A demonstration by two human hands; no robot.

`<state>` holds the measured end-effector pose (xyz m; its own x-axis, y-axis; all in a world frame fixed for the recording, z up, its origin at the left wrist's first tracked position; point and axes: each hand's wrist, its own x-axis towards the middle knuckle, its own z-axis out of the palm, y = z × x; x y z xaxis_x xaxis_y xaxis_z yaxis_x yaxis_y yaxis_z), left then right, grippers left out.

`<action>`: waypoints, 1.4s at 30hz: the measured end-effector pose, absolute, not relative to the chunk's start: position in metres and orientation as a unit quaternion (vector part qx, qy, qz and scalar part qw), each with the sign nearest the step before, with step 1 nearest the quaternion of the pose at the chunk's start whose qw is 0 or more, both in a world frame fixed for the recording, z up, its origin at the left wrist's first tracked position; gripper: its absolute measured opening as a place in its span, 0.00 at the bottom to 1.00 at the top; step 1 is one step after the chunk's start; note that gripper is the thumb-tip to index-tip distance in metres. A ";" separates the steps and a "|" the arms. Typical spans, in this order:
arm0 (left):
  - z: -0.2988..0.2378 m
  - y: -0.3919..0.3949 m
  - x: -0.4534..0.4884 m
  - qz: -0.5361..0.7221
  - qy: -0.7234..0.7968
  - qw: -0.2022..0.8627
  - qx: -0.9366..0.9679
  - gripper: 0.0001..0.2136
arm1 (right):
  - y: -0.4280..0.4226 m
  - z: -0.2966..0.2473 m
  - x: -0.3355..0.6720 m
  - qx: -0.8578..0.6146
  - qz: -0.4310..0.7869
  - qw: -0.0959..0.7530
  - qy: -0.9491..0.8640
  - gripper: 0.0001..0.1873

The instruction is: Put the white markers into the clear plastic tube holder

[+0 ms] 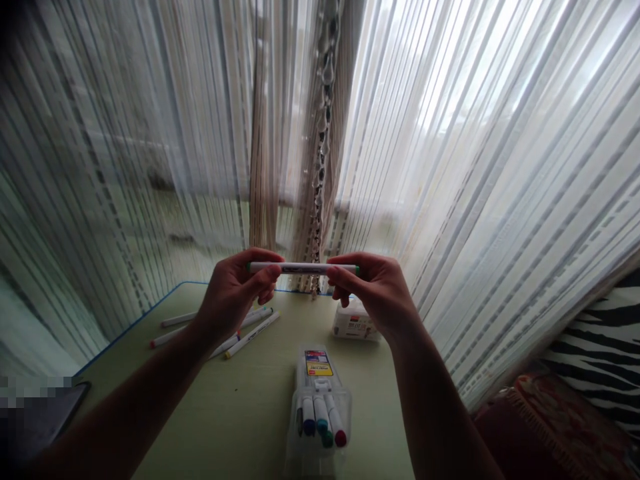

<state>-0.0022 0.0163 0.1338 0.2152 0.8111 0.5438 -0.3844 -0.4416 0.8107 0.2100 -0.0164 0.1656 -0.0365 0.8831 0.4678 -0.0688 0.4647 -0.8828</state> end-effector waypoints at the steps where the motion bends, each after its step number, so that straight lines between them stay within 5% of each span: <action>1: 0.133 0.017 -0.002 0.600 0.175 0.499 0.600 0.07 | -0.017 0.166 0.210 -0.341 0.390 0.604 -0.605 0.10; 21: 0.140 0.011 0.002 0.590 0.193 0.505 0.599 0.06 | -0.020 0.165 0.209 -0.373 0.332 0.604 -0.621 0.05; 42: 0.152 0.004 -0.013 0.572 0.185 0.545 0.584 0.10 | -0.016 0.169 0.215 -0.281 0.489 0.579 -0.589 0.11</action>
<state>-0.0133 0.0038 0.1522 0.2771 0.8397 0.4671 -0.4085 -0.3371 0.8482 0.2154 -0.0158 0.1688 -0.1722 0.8975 0.4060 -0.2351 0.3628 -0.9017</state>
